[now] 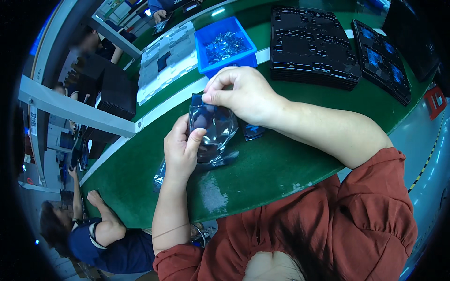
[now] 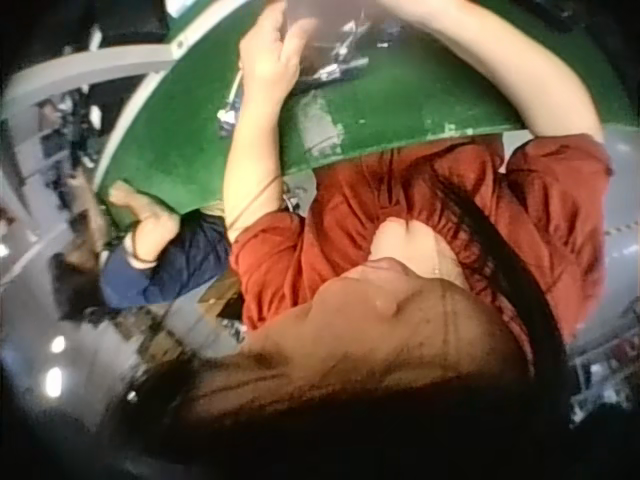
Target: The person repeatedly picks up small blue electronic components from a black tray and places them into clear plastic bags on a green workbench. They seal each bag and set it aside, then retrieve more components from the tray to continue the process.
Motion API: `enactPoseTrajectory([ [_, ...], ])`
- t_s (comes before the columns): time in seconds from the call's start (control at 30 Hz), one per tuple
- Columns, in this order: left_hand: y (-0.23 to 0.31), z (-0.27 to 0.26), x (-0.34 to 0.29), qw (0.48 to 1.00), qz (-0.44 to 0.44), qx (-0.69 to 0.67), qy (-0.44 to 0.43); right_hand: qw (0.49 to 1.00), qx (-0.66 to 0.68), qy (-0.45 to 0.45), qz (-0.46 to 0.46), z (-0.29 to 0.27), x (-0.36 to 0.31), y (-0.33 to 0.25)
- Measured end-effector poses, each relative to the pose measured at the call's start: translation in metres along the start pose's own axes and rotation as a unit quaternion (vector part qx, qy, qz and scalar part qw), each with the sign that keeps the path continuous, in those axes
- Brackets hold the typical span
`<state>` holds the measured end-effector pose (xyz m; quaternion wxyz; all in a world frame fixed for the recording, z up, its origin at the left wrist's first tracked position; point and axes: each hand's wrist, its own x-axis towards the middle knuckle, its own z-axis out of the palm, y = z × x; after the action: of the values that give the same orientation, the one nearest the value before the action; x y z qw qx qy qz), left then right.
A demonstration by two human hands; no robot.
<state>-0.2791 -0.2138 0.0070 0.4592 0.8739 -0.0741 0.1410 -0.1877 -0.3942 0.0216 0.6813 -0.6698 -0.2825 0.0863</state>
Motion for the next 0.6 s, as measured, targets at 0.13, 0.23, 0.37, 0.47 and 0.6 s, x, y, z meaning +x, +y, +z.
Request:
enactPoseTrajectory([
  [0.13, 0.000, -0.001, 0.001, 0.999, 0.018, -0.012, -0.037, 0.999, -0.014, -0.041, 0.030, -0.004, 0.002, 0.000],
  [0.23, -0.002, -0.006, 0.000, 0.996, 0.019, -0.004, -0.084, 0.984, -0.134, -0.116, 0.020, -0.008, 0.002, -0.008],
  [0.37, 0.005, -0.010, 0.001, 0.990, 0.000, 0.009, -0.141, 0.975, -0.162, -0.136, -0.066, -0.009, -0.001, -0.009],
  [0.47, 0.003, -0.014, 0.001, 0.984, -0.040, -0.074, -0.158, 0.985, -0.117, -0.094, -0.089, -0.007, -0.003, -0.009],
  [0.6, -0.004, -0.012, -0.001, 0.978, -0.054, -0.178, -0.091, 0.999, 0.001, -0.018, -0.034, -0.006, -0.003, -0.007],
])
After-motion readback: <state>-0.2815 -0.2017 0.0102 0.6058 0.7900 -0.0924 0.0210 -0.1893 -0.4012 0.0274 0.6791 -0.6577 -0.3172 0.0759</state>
